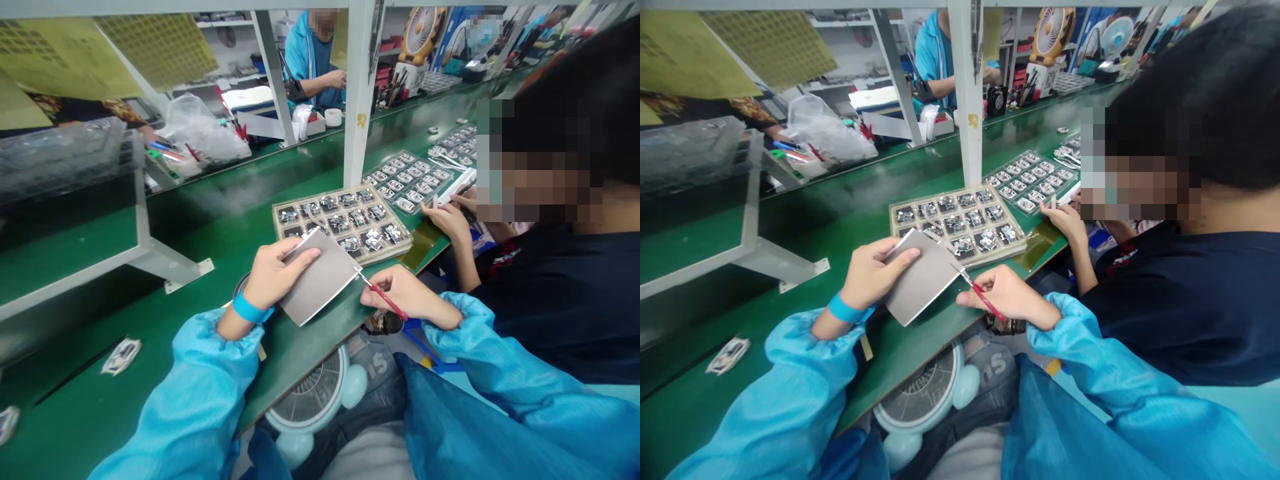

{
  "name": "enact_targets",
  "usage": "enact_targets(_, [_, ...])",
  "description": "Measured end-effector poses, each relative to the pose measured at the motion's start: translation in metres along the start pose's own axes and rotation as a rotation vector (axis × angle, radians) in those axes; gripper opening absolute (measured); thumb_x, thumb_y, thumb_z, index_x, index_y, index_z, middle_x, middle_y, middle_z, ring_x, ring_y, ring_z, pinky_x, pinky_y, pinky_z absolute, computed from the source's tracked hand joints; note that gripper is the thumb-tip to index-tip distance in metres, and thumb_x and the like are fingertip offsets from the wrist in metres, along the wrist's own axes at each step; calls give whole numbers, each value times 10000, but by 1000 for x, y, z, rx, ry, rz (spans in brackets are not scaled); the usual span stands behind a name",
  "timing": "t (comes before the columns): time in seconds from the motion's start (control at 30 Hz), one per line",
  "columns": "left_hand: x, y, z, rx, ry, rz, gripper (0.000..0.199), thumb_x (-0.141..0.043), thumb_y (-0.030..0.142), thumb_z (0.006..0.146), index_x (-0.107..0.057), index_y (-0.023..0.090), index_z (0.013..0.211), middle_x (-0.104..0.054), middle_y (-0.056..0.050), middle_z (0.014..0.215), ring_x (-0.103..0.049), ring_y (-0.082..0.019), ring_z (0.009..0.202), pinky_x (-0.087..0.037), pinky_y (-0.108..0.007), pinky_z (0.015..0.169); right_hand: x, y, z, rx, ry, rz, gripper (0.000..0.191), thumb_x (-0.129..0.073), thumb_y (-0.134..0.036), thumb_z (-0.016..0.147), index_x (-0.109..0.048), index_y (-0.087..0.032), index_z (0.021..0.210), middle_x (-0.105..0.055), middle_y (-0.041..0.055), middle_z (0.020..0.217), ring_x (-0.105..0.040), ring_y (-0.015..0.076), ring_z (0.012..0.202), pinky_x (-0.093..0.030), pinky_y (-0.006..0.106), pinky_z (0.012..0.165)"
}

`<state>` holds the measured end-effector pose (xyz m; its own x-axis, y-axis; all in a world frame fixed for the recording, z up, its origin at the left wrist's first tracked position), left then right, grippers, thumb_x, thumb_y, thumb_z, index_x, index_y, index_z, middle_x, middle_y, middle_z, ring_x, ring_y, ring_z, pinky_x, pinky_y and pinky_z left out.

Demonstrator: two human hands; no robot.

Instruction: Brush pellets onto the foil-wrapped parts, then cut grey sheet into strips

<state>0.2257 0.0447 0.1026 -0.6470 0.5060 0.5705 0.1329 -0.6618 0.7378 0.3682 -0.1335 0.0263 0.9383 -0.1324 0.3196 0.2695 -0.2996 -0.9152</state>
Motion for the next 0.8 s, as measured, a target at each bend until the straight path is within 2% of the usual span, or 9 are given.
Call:
enact_targets(0.57, [-3, -8, 0, 48, -6, -9, 297, -682, 439, 884, -755, 151, 878, -723, -13, 783, -644, -157, 733, -475, -220, 647, 1, -3, -1, 23, 5, 0, 493, -790, -606, 730, -630, -151, 629, -442, -50, 564, -338, 79, 521, -247, 242, 493])
enact_targets(0.73, [-3, -10, -1, 70, 1, -20, 318, -673, 459, 887, -752, 151, 889, -719, -14, 788, -640, -160, 734, -469, -223, 641, 6, 3, -2, -96, 84, 16, 577, -814, -610, 694, -489, -174, 502, -462, -41, 440, -384, 77, 423, -241, 230, 431])
enact_targets(0.8, [-5, -10, -2, 69, -8, -34, 325, -673, 468, 887, -748, 153, 884, -713, -10, 784, -636, -156, 731, -460, -219, 633, 6, 2, -2, -106, 72, 22, 550, -826, -598, 685, -534, -164, 514, -515, -23, 448, -416, 81, 419, -262, 221, 422])
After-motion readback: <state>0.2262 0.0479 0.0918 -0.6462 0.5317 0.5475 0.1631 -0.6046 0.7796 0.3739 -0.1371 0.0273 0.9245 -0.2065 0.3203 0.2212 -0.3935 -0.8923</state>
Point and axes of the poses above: each hand's wrist, its own z-axis towards the middle knuckle, its own x-axis out of the back of the hand, y = z × x, the point moved 7 cm from there along z, towards the middle knuckle
